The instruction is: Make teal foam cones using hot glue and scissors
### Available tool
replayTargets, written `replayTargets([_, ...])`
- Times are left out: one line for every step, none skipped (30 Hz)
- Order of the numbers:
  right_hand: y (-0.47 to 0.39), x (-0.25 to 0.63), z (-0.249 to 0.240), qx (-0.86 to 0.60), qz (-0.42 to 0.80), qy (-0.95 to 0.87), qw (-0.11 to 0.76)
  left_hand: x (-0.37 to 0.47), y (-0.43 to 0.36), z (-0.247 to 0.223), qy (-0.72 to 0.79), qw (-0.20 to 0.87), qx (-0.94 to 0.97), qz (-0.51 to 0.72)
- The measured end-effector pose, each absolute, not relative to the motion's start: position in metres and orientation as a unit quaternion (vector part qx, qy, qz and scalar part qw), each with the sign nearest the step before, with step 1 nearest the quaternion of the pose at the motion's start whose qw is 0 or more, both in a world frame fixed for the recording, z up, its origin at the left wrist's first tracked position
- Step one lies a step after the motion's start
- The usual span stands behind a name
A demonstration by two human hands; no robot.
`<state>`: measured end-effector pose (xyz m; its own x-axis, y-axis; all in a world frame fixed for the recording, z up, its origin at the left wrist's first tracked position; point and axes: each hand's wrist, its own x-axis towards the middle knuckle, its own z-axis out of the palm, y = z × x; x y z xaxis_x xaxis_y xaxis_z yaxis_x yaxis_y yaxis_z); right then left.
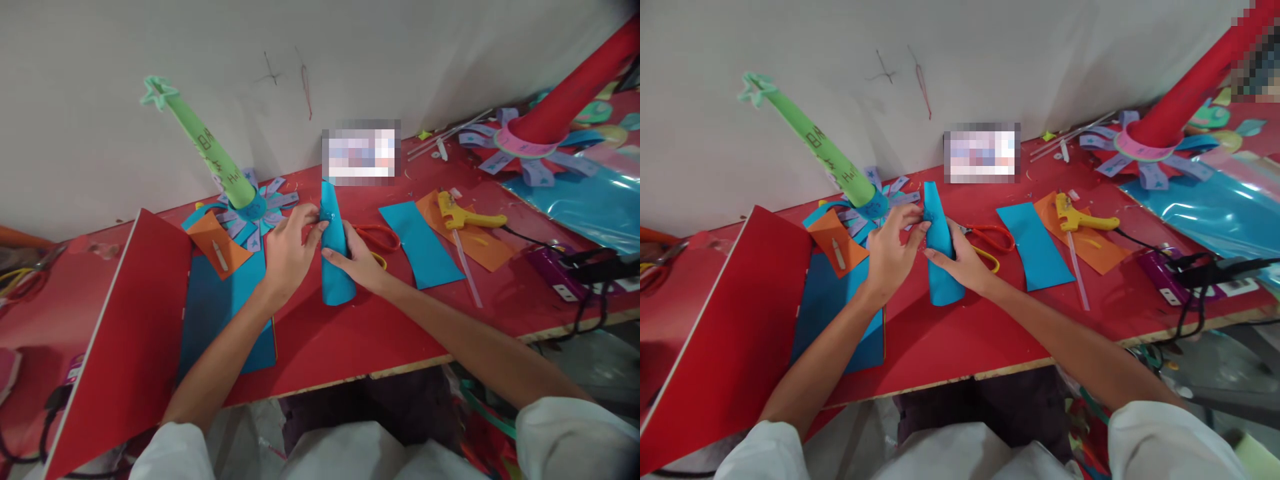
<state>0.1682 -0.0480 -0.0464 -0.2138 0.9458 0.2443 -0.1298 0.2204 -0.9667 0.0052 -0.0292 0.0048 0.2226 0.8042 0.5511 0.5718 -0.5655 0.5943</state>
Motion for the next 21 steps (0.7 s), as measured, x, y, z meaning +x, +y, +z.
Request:
replayTargets([-0.0481, 0.1682, -0.0463, -0.349, 0.520, -0.580, 0.521, 0.0054, -0.0296, 0.0053, 0.444, 0.134, 0.771, 0.437])
replayTargets([-0.0483, 0.1683, -0.0463, -0.348, 0.523, -0.577, 0.521, 0.0057, -0.0300, 0.0060, 0.440, 0.137, 0.771, 0.440])
replayTargets([-0.0486, 0.1685, -0.0463, -0.347, 0.528, -0.575, 0.520, 0.0059, -0.0303, 0.0068, 0.436, 0.142, 0.770, 0.443])
replayTargets([-0.0490, 0.1688, -0.0464, -0.346, 0.535, -0.573, 0.516, 0.0060, -0.0303, 0.0076, 0.433, 0.152, 0.768, 0.447])
replayTargets([-0.0495, 0.1692, -0.0465, -0.343, 0.544, -0.571, 0.510, 0.0061, -0.0301, 0.0084, 0.429, 0.165, 0.764, 0.453])
replayTargets([-0.0500, 0.1697, -0.0467, -0.339, 0.554, -0.570, 0.503, 0.0061, -0.0296, 0.0090, 0.425, 0.183, 0.759, 0.459])
replayTargets([-0.0505, 0.1702, -0.0470, -0.335, 0.564, -0.569, 0.496, 0.0061, -0.0289, 0.0093, 0.419, 0.208, 0.752, 0.463])
replayTargets([-0.0511, 0.1707, -0.0472, -0.330, 0.574, -0.568, 0.489, 0.0060, -0.0280, 0.0094, 0.413, 0.236, 0.745, 0.469])
replayTargets([-0.0516, 0.1712, -0.0473, -0.327, 0.584, -0.566, 0.482, 0.0059, -0.0271, 0.0092, 0.404, 0.269, 0.736, 0.472])
replayTargets([-0.0521, 0.1717, -0.0473, -0.323, 0.592, -0.563, 0.478, 0.0058, -0.0262, 0.0087, 0.394, 0.304, 0.727, 0.474])
replayTargets([-0.0525, 0.1720, -0.0471, -0.318, 0.601, -0.558, 0.476, 0.0057, -0.0253, 0.0082, 0.383, 0.339, 0.717, 0.474])
replayTargets([-0.0529, 0.1723, -0.0469, -0.311, 0.610, -0.554, 0.473, 0.0057, -0.0246, 0.0076, 0.374, 0.369, 0.707, 0.474])
replayTargets([-0.0532, 0.1724, -0.0466, -0.305, 0.620, -0.549, 0.471, 0.0058, -0.0241, 0.0071, 0.365, 0.394, 0.698, 0.473])
replayTargets([-0.0534, 0.1725, -0.0464, -0.298, 0.628, -0.544, 0.469, 0.0061, -0.0238, 0.0069, 0.358, 0.414, 0.692, 0.471])
replayTargets([-0.0536, 0.1725, -0.0465, -0.292, 0.636, -0.540, 0.467, 0.0064, -0.0237, 0.0070, 0.353, 0.429, 0.687, 0.469])
replayTargets([-0.0538, 0.1724, -0.0471, -0.288, 0.640, -0.538, 0.467, 0.0070, -0.0238, 0.0074, 0.349, 0.439, 0.682, 0.469])
replayTargets([-0.0539, 0.1723, -0.0481, -0.285, 0.643, -0.537, 0.466, 0.0076, -0.0240, 0.0080, 0.345, 0.449, 0.680, 0.467])
replayTargets([-0.0539, 0.1721, -0.0496, -0.280, 0.645, -0.537, 0.466, 0.0084, -0.0243, 0.0088, 0.341, 0.457, 0.677, 0.465])
replayTargets([-0.0538, 0.1719, -0.0516, -0.275, 0.646, -0.537, 0.468, 0.0091, -0.0246, 0.0095, 0.339, 0.465, 0.675, 0.462])
replayTargets([-0.0537, 0.1717, -0.0538, -0.268, 0.646, -0.539, 0.469, 0.0097, -0.0248, 0.0100, 0.337, 0.469, 0.674, 0.460])
replayTargets([-0.0535, 0.1716, -0.0560, -0.261, 0.647, -0.542, 0.469, 0.0101, -0.0249, 0.0102, 0.337, 0.472, 0.674, 0.458])
